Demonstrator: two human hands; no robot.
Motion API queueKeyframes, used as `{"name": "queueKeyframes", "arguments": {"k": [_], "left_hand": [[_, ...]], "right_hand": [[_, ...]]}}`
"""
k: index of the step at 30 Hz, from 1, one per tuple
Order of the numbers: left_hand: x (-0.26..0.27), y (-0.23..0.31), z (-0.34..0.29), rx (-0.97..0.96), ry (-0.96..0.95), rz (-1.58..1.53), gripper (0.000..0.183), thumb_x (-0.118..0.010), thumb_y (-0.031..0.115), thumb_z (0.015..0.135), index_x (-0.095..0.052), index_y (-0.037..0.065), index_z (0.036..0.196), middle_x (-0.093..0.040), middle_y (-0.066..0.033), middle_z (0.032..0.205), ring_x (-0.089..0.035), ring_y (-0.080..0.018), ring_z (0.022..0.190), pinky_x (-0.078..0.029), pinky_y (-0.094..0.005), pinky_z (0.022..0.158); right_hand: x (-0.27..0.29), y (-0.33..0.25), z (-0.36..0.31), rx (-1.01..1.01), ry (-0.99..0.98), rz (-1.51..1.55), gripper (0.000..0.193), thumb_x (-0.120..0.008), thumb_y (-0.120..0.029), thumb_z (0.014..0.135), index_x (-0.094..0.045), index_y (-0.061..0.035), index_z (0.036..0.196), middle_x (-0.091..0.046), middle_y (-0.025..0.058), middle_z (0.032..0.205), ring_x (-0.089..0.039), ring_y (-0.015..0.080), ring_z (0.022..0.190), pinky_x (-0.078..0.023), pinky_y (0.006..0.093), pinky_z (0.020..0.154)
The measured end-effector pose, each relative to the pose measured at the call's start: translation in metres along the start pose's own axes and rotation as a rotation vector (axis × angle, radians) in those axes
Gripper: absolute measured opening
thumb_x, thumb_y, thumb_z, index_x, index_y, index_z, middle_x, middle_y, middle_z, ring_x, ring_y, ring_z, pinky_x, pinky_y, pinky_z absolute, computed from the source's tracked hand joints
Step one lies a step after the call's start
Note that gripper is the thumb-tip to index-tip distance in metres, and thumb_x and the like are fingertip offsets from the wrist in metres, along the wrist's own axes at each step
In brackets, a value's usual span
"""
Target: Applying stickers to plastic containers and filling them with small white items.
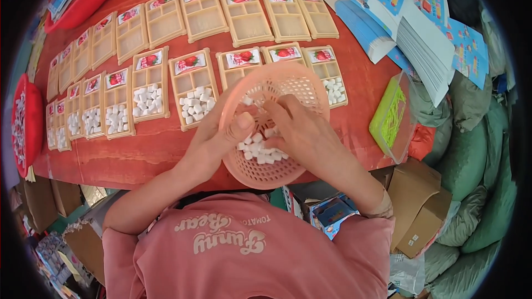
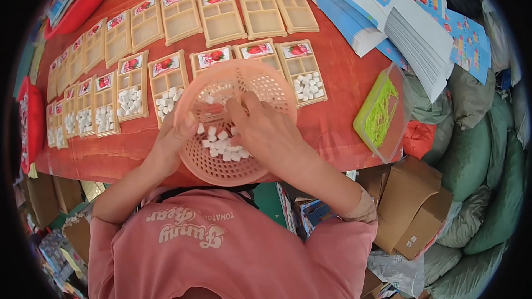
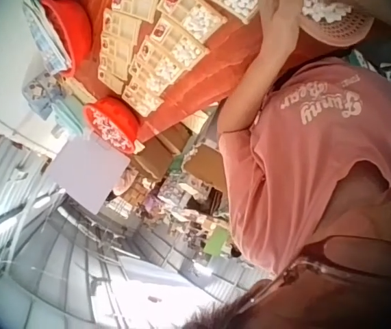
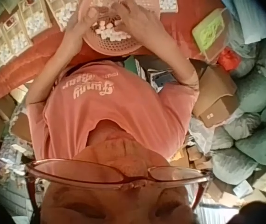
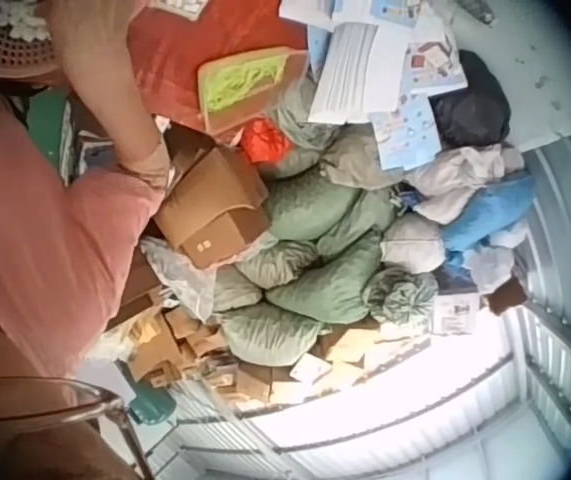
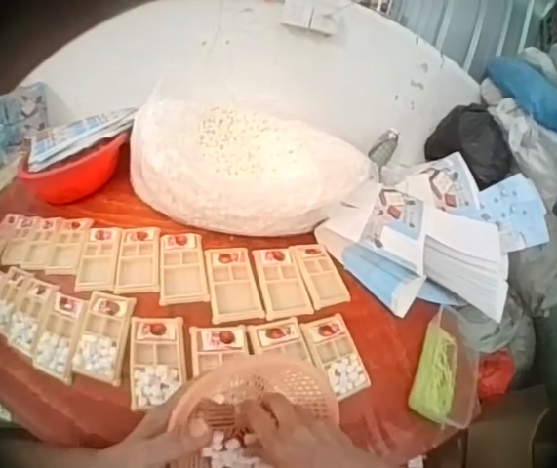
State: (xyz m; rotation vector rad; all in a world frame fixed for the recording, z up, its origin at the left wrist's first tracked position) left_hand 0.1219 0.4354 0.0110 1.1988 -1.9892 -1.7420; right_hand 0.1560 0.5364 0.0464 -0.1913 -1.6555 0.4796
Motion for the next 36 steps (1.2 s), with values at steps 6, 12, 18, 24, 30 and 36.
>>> {"name": "queueKeyframes", "arguments": {"k": [6,12,18,24,30,36], "left_hand": [[0.013,-0.013,0.003,-0.012,0.056,-0.078,0.08,-0.053,0.054,0.082,-0.025,0.002,0.136,-0.045,-0.0134,0.117,-0.043,-0.0189,0.109,-0.037,-0.0307,0.089],[0.013,-0.011,-0.005,-0.004,0.058,-0.018,0.076,-0.054,0.052,0.083,-0.028,0.002,0.134,-0.047,-0.0126,0.115,-0.045,-0.0181,0.104,-0.038,-0.0302,0.087],[0.018,-0.011,-0.007,0.018,0.134,-0.073,0.075,-0.053,0.052,0.083,-0.031,-0.001,0.131,-0.049,-0.0131,0.116,-0.046,-0.0183,0.108,-0.038,-0.0305,0.089],[0.029,-0.003,-0.02,0.034,0.19,-0.146,0.069,-0.052,0.05,0.084,-0.038,-0.003,0.126,-0.052,-0.0153,0.116,-0.049,-0.0213,0.109,-0.038,-0.0334,0.093],[0.052,-0.009,-0.045,0.022,0.107,-0.229,0.062,-0.045,0.04,0.088,-0.03,-0.001,0.132,-0.042,-0.0167,0.129,-0.043,-0.0274,0.117,-0.033,-0.0397,0.1],[0.107,-0.013,-0.089,-0.068,0.346,-0.291,0.062,-0.039,0.043,0.09,-0.03,-0.001,0.132,-0.042,-0.0179,0.128,-0.044,-0.029,0.116,-0.034,-0.0413,0.099]], "right_hand": [[-0.002,-0.021,0.002,0.297,0.129,-0.068,0.02,-0.056,-0.009,0.07,-0.053,-0.001,0.088,-0.052,0.0109,0.094,-0.055,0.0245,0.077,-0.049,0.0341,0.065],[0.0,-0.005,0.0,0.252,0.238,0.209,0.018,-0.063,0.0,0.067,-0.058,-0.0028,0.084,-0.058,0.007,0.084,-0.059,0.0226,0.075,-0.048,0.0302,0.064],[0.013,0.033,0.001,-0.179,0.098,1.173,0.013,-0.06,0.008,0.074,-0.059,0.0015,0.086,-0.06,0.0051,0.09,-0.06,0.0121,0.082,-0.049,0.0234,0.07],[0.052,0.112,-0.024,-0.324,0.447,0.901,0.011,-0.059,0.004,0.077,-0.062,0.0009,0.087,-0.063,0.0034,0.081,-0.058,0.0069,0.075,-0.047,0.021,0.064],[0.039,0.14,-0.019,-0.294,0.369,0.285,0.013,-0.06,-0.001,0.074,-0.062,0.0022,0.087,-0.062,0.0101,0.081,-0.062,0.0197,0.071,-0.047,0.0278,0.064],[0.044,0.143,-0.021,-0.256,0.336,0.271,0.017,-0.063,-0.001,0.075,-0.063,0.0024,0.092,-0.061,0.009,0.089,-0.059,0.0153,0.078,-0.046,0.0242,0.066]]}}
Point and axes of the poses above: each hand's wrist, its own z-axis towards the middle knuckle, its own x-axis out of the back of the hand, y = z × x, the point moved 9 cm from there along z, towards the middle knuckle
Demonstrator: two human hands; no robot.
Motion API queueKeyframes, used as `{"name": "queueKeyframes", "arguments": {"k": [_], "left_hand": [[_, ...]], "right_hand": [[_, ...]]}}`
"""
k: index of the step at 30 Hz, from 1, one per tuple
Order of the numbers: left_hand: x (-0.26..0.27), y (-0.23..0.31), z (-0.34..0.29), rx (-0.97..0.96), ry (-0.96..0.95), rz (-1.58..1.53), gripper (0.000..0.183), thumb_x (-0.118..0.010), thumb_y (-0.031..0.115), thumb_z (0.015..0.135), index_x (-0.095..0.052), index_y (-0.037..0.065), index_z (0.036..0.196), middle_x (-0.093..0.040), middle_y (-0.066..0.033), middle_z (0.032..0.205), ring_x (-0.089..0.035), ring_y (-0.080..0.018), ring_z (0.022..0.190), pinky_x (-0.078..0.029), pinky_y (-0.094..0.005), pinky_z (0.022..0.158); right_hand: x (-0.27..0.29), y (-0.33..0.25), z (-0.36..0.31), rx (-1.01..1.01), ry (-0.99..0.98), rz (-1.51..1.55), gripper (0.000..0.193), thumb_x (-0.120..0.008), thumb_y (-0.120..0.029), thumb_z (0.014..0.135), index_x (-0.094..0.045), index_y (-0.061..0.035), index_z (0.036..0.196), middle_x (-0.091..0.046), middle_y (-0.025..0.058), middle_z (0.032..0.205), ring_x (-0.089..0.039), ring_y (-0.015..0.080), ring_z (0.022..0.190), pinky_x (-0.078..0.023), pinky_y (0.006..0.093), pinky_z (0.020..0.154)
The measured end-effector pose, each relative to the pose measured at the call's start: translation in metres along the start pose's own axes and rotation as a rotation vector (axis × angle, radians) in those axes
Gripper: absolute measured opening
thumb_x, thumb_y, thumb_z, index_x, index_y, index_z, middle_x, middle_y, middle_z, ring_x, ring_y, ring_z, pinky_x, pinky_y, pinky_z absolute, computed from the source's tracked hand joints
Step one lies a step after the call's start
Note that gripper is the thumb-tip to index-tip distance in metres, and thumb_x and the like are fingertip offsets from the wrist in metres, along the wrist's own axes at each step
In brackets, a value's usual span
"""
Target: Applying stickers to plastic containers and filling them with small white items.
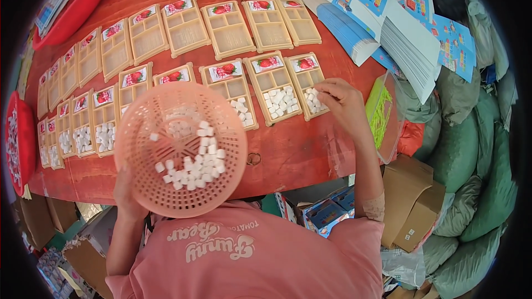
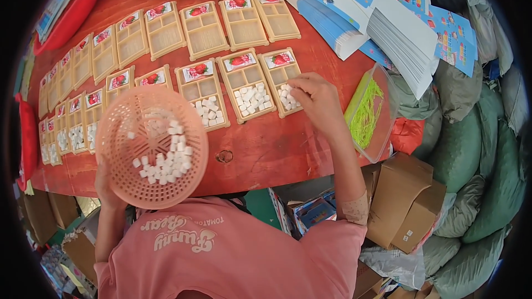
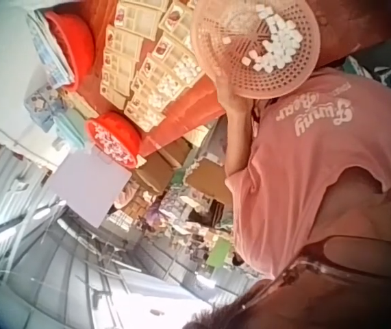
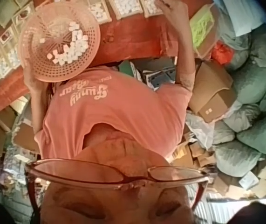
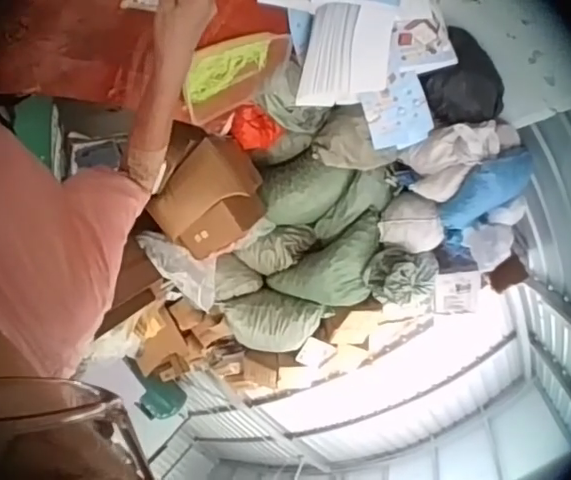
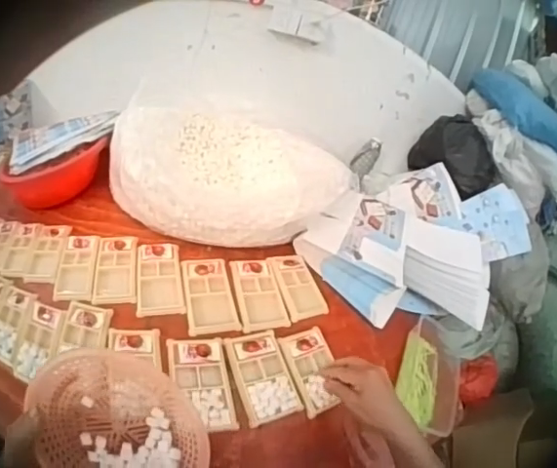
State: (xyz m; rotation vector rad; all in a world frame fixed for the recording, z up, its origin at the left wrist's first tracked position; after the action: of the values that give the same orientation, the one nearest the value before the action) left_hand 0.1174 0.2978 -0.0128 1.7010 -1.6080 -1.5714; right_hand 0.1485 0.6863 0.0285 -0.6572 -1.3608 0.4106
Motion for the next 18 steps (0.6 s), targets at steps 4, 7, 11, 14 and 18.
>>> {"name": "queueKeyframes", "arguments": {"k": [4,7,11,14,18], "left_hand": [[0.028,0.009,-0.018,-0.03,0.113,-0.058,0.061,-0.04,0.043,0.089,-0.033,-0.002,0.13,-0.045,-0.0175,0.126,-0.046,-0.029,0.115,-0.035,-0.0406,0.098],[0.039,0.015,-0.03,-0.068,0.169,-0.058,0.061,-0.039,0.044,0.09,-0.033,-0.002,0.13,-0.045,-0.0182,0.125,-0.047,-0.0292,0.113,-0.037,-0.0408,0.096],[0.055,0.016,-0.043,-0.115,0.224,-0.078,0.06,-0.039,0.044,0.091,-0.033,-0.001,0.13,-0.045,-0.0181,0.125,-0.048,-0.0292,0.112,-0.039,-0.0413,0.095],[0.062,0.019,-0.05,-0.16,0.223,-0.084,0.059,-0.039,0.043,0.091,-0.033,-0.001,0.13,-0.045,-0.0178,0.126,-0.047,-0.029,0.113,-0.039,-0.0416,0.095],[0.073,0.034,-0.061,-0.291,0.335,-0.108,0.056,-0.036,0.041,0.093,-0.031,0.0,0.132,-0.043,-0.018,0.127,-0.046,-0.0292,0.114,-0.039,-0.0418,0.096]], "right_hand": [[0.005,0.004,-0.005,-0.041,0.009,-0.011,0.016,-0.063,-0.002,0.076,-0.063,0.0018,0.092,-0.061,0.0088,0.088,-0.059,0.0164,0.077,-0.046,0.0255,0.066],[0.005,-0.007,-0.005,-0.002,0.027,-0.017,0.015,-0.062,-0.002,0.076,-0.063,0.0015,0.091,-0.061,0.0088,0.087,-0.06,0.017,0.077,-0.046,0.0263,0.066],[-0.008,-0.004,-0.005,0.038,-0.03,-0.067,0.012,-0.062,-0.001,0.074,-0.063,0.0014,0.086,-0.06,0.0094,0.084,-0.06,0.0181,0.076,-0.046,0.027,0.066],[-0.009,0.002,-0.004,0.061,0.018,-0.06,0.008,-0.062,-0.002,0.073,-0.062,-0.0001,0.081,-0.059,0.0122,0.081,-0.06,0.0274,0.073,-0.047,0.0332,0.064],[-0.005,0.005,0.001,0.039,-0.014,-0.061,0.009,-0.062,-0.002,0.073,-0.061,0.0006,0.081,-0.059,0.0124,0.079,-0.06,0.0257,0.072,-0.047,0.032,0.064]]}}
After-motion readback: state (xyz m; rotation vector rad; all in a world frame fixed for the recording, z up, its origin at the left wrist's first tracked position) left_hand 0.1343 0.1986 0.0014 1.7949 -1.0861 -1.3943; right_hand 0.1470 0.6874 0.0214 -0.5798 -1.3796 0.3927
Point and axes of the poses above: each hand's wrist, its own z-axis towards the middle knuckle, its own x-axis out of the back of the hand, y = z × x, the point moved 9 cm from there along z, towards the middle knuckle
